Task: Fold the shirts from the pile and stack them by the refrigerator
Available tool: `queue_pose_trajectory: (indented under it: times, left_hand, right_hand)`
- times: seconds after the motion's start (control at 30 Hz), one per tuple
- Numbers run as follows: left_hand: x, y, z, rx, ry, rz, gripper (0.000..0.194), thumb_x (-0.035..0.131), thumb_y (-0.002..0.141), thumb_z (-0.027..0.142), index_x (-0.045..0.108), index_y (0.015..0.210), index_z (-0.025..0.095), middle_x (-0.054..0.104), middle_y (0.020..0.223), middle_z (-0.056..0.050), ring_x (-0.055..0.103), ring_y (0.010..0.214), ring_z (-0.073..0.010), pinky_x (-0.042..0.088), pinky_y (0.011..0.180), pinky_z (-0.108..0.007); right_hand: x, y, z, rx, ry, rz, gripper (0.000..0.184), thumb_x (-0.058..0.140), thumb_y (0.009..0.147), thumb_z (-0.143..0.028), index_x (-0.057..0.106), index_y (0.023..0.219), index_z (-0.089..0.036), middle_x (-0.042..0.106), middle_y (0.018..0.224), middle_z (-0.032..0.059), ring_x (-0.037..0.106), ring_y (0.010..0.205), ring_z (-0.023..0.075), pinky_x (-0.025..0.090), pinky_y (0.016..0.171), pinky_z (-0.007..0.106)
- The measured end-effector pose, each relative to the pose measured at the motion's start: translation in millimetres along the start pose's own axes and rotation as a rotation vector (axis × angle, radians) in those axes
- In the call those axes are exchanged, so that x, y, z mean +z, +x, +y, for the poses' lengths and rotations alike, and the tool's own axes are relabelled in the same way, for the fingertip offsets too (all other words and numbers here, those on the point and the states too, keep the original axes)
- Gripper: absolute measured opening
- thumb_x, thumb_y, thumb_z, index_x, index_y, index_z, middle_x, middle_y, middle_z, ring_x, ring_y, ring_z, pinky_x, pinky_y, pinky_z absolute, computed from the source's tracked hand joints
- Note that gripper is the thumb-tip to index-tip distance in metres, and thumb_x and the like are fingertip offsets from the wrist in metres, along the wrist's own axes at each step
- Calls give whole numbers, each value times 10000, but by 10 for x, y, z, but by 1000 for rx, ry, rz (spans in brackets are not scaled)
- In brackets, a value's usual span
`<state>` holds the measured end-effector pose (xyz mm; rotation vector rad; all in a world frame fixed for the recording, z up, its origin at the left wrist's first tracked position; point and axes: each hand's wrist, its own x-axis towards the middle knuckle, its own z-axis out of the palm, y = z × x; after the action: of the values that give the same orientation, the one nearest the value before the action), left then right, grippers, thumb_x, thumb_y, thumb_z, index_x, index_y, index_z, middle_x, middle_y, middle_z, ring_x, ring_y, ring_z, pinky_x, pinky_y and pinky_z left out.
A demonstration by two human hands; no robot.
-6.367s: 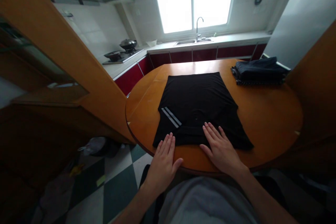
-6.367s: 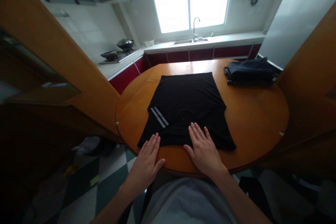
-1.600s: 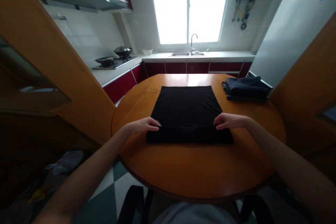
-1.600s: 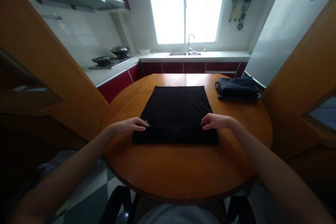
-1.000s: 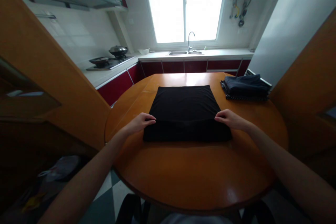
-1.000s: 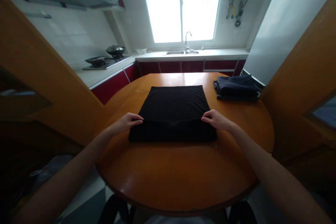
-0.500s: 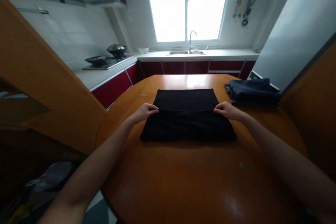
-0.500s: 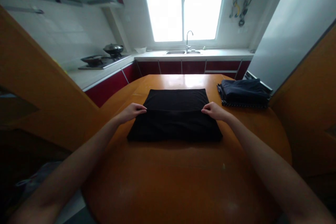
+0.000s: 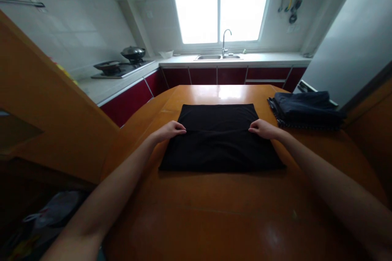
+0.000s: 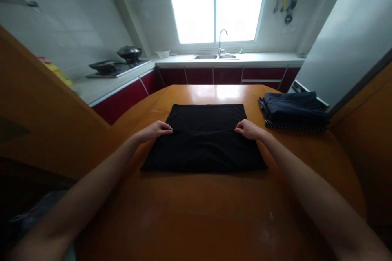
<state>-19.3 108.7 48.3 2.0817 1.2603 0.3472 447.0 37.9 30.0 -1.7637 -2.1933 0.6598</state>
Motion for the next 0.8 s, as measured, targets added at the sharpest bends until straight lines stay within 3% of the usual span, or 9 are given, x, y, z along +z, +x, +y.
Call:
queue_pose_trajectory:
  times: [0.13, 0.2, 0.3, 0.4, 0.5, 0.6, 0.8]
  left_hand:
    - [-38, -17, 147, -73, 240, -40, 309, 675, 807, 415, 766, 908, 138, 754, 909, -96, 685, 845, -245, 498, 775, -315]
    - [76, -76, 329, -88, 424, 84, 320, 644, 849, 375, 751, 1003, 116, 731, 1059, -147, 683, 974, -282, 500, 861, -347]
    - [525, -206, 697, 99, 580, 302, 476, 441, 987, 342, 580, 1355, 75, 563, 1415, -205, 546, 1290, -302, 412, 1072, -407]
    - [1133, -289, 1015, 323, 597, 219, 526, 285, 1039, 308, 389, 1524, 133, 398, 1584, -142, 357, 1466, -247, 298, 1178, -424]
    - [1528, -299, 1120, 344, 629, 156, 568, 255, 1042, 323, 290, 1574, 128, 301, 1632, -139, 252, 1518, -238, 202, 1221, -466]
    - [1544, -319, 1018, 280, 641, 135, 610, 247, 1049, 445, 263, 1591, 165, 247, 1652, -112, 189, 1537, -250, 143, 1231, -509]
    - [1093, -576, 588, 87, 573, 113, 694, 225, 1019, 620, 255, 1600, 240, 189, 1669, -78, 160, 1543, -275, 151, 1223, -496]
  right_hand:
    - [-28, -53, -140, 75, -230, -7, 257, 539, 918, -318, 734, 883, -155, 730, 909, 110, 656, 843, 231, 470, 753, 316]
    - [23, -126, -312, 117, -378, 77, 274, 547, 921, -322, 728, 1021, -142, 709, 1108, 173, 642, 1037, 303, 481, 872, 390]
    - [293, -258, -719, 53, -468, 272, 477, 480, 960, -356, 588, 1347, -98, 521, 1450, 235, 429, 1375, 374, 357, 1094, 528]
    - [723, -349, -1146, -158, -379, 290, 575, 334, 1002, -321, 388, 1528, -97, 324, 1617, 176, 234, 1511, 301, 206, 1203, 519]
    - [1048, -376, -1323, -163, -319, 218, 611, 304, 1000, -314, 323, 1557, -62, 266, 1638, 175, 205, 1527, 274, 157, 1223, 503]
    - [1092, -391, -1172, -102, -299, 200, 650, 301, 1015, -446, 311, 1572, -112, 239, 1652, 134, 183, 1535, 259, 115, 1231, 510]
    - [761, -539, -560, 111, -295, 155, 738, 260, 1004, -607, 287, 1588, -157, 211, 1665, 116, 139, 1545, 241, 108, 1237, 470]
